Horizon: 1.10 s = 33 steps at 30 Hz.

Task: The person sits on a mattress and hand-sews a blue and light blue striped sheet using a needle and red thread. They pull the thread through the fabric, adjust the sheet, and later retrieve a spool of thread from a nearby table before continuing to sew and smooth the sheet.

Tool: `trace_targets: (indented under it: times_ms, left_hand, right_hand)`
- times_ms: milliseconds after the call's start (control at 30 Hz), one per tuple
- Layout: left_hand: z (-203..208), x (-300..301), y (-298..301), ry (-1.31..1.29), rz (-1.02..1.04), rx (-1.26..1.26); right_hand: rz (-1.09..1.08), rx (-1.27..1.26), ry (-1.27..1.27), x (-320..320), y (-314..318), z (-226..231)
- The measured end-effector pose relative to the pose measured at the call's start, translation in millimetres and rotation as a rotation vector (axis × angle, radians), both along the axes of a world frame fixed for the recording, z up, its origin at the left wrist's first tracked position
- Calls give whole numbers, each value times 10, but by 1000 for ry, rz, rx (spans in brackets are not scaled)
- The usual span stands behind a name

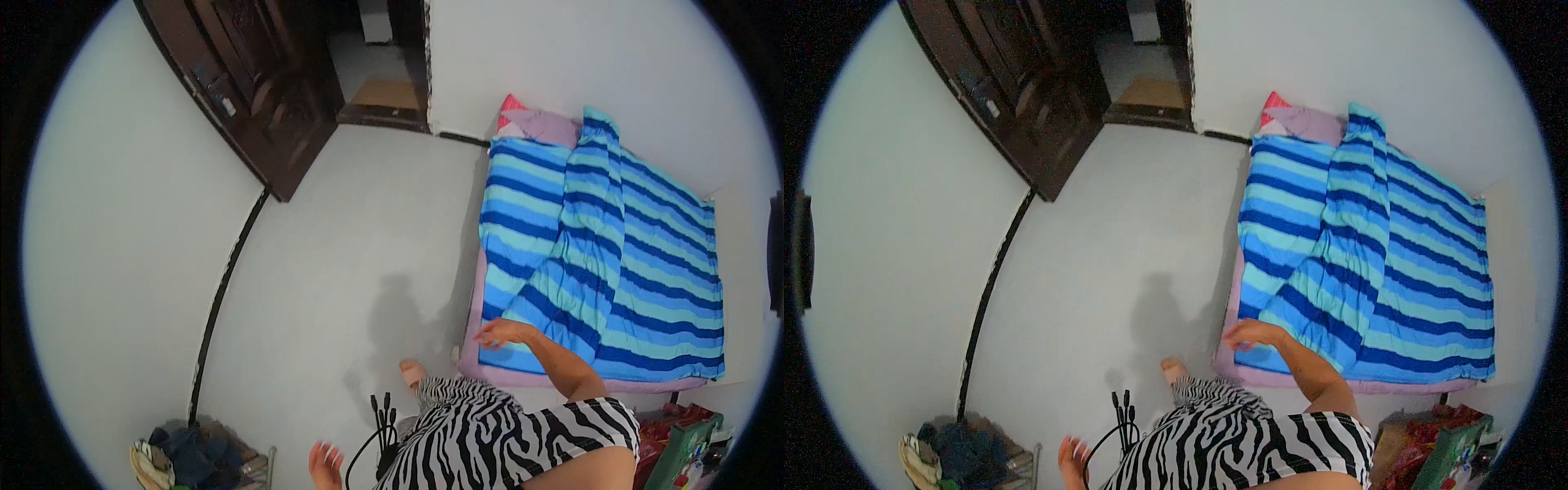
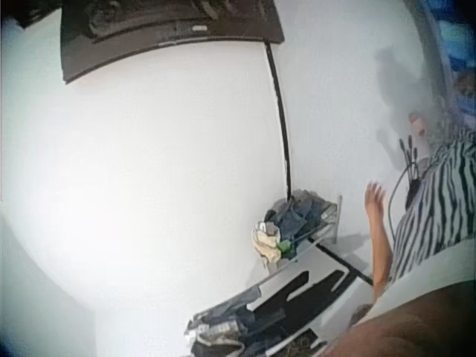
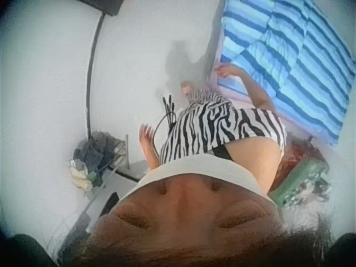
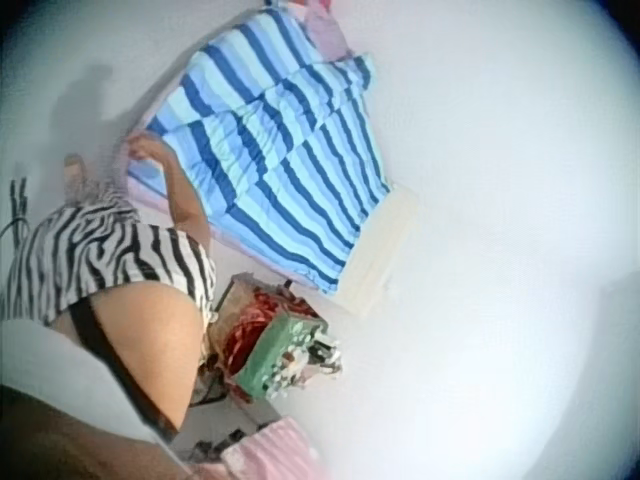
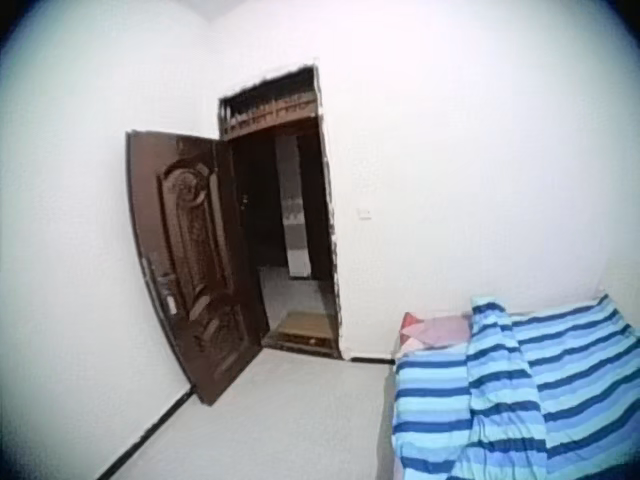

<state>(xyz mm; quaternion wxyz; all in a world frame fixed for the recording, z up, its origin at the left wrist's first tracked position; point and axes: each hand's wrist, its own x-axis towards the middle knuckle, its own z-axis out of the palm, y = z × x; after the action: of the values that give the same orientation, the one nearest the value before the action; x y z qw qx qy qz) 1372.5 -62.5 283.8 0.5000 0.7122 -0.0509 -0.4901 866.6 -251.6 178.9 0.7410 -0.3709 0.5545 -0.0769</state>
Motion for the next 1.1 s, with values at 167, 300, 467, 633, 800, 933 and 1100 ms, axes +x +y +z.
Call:
trace_targets:
  times_ms: [167,300,467,633,800,933,1100]
  left_hand:
    - [-252,864,40,-98,125,195]
    - [-683,944,-1061,14,-12,312]
    - [-1025,1750,-3017,-53,-225,308]
    - [-1656,2562,-6478,-279,-736,1]
    - [85,-37,-8905,-155,-934,-382]
    - [406,-1645,-9732,-83,-1108,-572]
    - [247,-2849,-9788,126,-1325,-318]
  right_hand:
    - [394,-593,-561,757,-1431,2722]
    - [631,-1174,-918,706,-1222,4032]
    - [1061,-1656,-583,824,-1481,4735]
    - [896,-1687,-209,1016,-1621,5053]
    - [714,-1634,129,913,-2073,5097]
    - [678,-1716,252,470,-2609,4999]
    - [663,-1768,89,-111,-3569,5055]
